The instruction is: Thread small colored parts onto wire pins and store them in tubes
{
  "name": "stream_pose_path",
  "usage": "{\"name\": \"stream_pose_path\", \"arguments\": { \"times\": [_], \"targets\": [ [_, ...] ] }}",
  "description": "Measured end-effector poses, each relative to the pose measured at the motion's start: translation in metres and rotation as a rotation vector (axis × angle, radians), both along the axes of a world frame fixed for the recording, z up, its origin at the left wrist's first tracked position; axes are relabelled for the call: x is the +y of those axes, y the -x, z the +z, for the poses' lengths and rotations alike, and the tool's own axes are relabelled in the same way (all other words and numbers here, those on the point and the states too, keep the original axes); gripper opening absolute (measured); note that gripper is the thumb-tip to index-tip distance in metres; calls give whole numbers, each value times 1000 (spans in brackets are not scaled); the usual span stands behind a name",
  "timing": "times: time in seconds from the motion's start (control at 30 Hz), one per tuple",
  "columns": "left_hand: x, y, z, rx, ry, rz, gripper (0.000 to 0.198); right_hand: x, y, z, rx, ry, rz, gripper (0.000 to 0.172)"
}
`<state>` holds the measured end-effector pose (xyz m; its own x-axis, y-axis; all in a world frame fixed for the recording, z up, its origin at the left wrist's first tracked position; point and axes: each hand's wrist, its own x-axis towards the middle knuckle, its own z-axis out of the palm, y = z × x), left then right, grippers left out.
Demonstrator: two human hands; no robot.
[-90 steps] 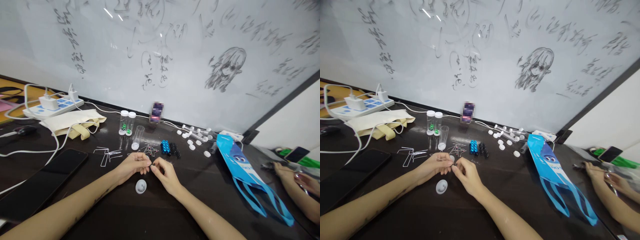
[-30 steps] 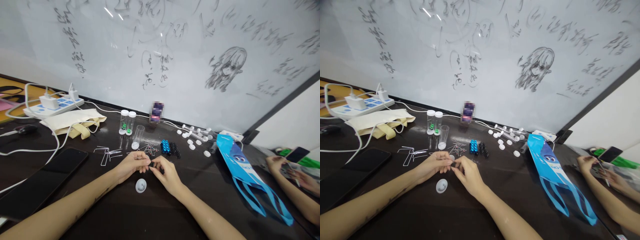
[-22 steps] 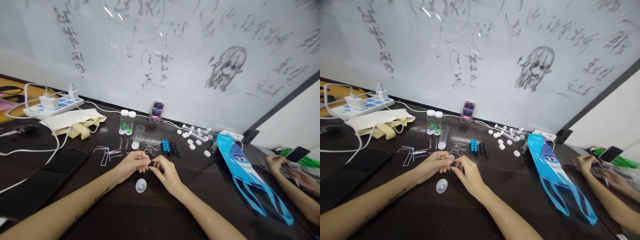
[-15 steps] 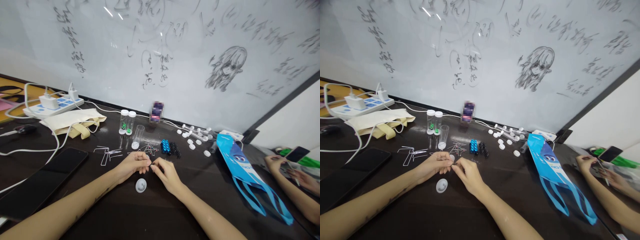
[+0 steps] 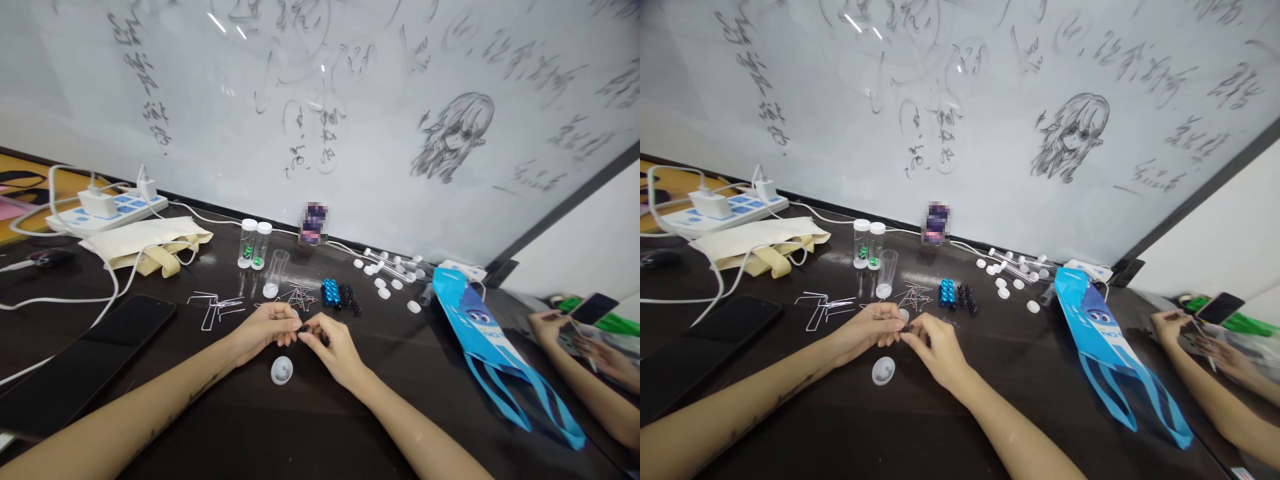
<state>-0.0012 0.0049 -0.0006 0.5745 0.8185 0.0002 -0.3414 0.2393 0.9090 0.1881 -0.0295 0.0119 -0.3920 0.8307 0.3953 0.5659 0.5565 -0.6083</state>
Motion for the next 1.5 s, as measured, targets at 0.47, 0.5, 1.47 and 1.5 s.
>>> {"name": "stream_pose_path", "arguments": {
  "times": [0.47, 0.5, 1.47, 1.5],
  "targets": [
    [0, 0, 1, -4, 0, 12, 15, -1, 1, 1, -1, 9, -20, 12],
    [0, 0, 0, -8, -1, 15, 15, -1, 1, 1, 11, 2, -22, 11],
    [0, 0, 1, -16, 52, -78, 20, -2, 1, -2, 8, 42, -63, 31],
    [0, -1, 0, -17, 56, -78, 20, -1, 1, -3, 15, 55, -56, 33]
  ]
}}
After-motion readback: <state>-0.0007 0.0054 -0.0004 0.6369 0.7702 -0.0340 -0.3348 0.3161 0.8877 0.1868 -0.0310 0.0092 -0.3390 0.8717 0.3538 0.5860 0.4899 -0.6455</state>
